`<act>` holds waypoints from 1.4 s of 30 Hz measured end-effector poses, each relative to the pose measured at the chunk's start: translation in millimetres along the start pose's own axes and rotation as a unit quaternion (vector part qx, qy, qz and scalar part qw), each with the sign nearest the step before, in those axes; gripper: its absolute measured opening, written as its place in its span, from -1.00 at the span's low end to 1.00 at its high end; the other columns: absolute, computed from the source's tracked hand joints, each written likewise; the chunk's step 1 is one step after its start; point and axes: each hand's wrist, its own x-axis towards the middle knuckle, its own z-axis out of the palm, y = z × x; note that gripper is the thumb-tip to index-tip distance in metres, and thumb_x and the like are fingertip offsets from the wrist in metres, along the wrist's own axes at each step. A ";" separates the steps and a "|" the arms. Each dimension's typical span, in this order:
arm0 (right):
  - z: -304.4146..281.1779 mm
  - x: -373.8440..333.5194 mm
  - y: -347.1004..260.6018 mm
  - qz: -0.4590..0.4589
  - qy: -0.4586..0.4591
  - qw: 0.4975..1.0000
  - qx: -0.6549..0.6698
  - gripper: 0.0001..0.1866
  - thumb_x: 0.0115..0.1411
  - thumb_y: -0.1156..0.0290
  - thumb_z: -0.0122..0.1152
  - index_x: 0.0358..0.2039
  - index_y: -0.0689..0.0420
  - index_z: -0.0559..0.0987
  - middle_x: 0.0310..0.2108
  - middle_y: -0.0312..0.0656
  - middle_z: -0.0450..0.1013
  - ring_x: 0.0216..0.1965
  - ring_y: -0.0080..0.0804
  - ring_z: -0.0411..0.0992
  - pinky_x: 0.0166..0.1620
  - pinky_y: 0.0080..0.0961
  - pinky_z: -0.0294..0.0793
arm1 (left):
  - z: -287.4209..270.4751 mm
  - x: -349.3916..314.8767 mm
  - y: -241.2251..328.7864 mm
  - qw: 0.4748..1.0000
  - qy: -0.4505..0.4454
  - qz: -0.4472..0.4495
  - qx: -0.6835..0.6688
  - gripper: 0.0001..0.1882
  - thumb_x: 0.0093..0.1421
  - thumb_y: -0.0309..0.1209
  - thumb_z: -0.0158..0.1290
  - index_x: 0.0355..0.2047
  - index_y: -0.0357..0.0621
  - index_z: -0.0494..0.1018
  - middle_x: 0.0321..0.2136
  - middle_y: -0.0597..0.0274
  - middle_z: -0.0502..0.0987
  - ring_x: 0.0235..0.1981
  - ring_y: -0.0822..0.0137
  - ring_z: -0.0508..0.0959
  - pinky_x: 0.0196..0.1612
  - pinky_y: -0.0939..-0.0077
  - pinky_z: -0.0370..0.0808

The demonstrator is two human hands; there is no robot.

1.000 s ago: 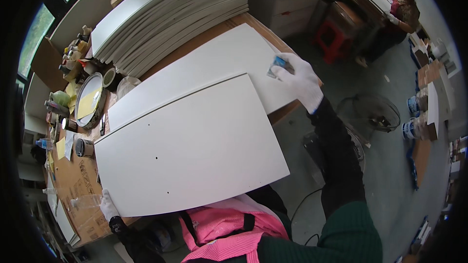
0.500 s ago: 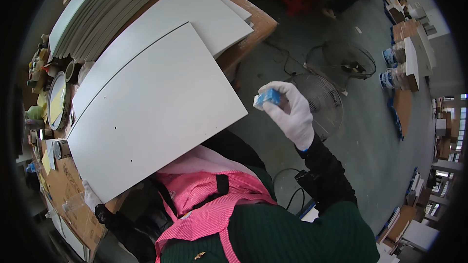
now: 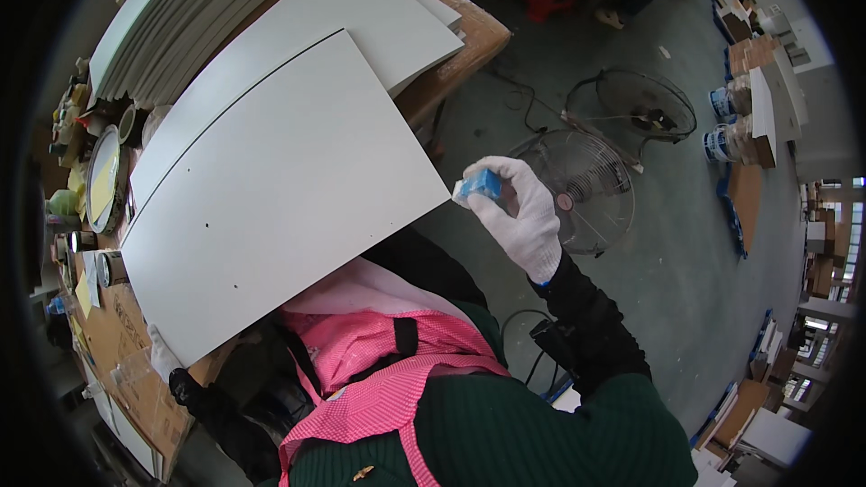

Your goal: The recorder uses a cloth and a sanding block to clean and smooth the edges of white wooden panels in a workshop.

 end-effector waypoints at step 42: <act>-101.5 202.8 -8.6 0.166 -0.156 0.957 0.180 -0.77 0.27 0.32 0.07 -0.21 0.19 0.57 -0.22 -0.16 0.52 -0.10 -0.22 0.49 0.06 -0.16 0.48 | 51.4 -206.7 10.3 0.846 -0.322 -0.131 -0.404 -0.67 0.32 -0.28 0.11 -0.04 -0.29 0.46 -0.24 0.24 0.58 -0.26 0.40 0.61 -0.21 0.45 0.60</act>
